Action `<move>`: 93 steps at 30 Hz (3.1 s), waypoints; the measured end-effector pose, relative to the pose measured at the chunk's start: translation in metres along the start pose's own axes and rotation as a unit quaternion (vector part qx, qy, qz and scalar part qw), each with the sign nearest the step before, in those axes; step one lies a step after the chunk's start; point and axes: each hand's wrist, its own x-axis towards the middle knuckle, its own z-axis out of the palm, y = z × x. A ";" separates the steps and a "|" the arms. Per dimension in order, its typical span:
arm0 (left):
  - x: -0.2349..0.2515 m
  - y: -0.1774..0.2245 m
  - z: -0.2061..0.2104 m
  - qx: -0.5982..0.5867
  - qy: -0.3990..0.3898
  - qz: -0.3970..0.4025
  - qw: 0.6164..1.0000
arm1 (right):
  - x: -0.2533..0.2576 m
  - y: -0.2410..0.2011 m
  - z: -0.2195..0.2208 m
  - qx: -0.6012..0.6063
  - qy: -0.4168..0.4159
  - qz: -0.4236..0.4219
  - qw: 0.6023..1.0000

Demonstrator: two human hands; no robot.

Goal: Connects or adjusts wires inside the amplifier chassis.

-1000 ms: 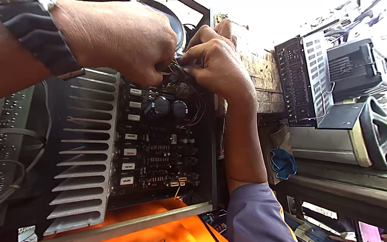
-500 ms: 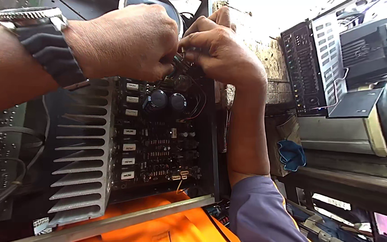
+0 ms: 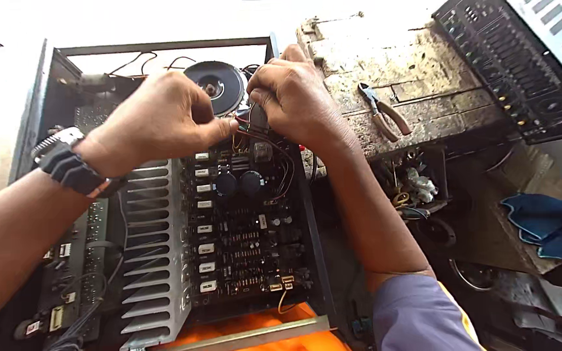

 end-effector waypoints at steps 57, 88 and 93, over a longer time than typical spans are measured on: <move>0.003 0.000 0.005 -0.023 0.046 0.054 0.997 | 0.001 -0.005 0.000 0.064 -0.067 -0.078 0.993; 0.006 0.008 0.000 -0.427 0.064 -0.159 0.888 | -0.015 -0.036 0.003 0.245 0.173 -0.222 0.928; 0.009 -0.008 0.010 -0.074 0.027 -0.028 0.996 | -0.017 -0.032 0.003 0.364 0.174 -0.125 0.906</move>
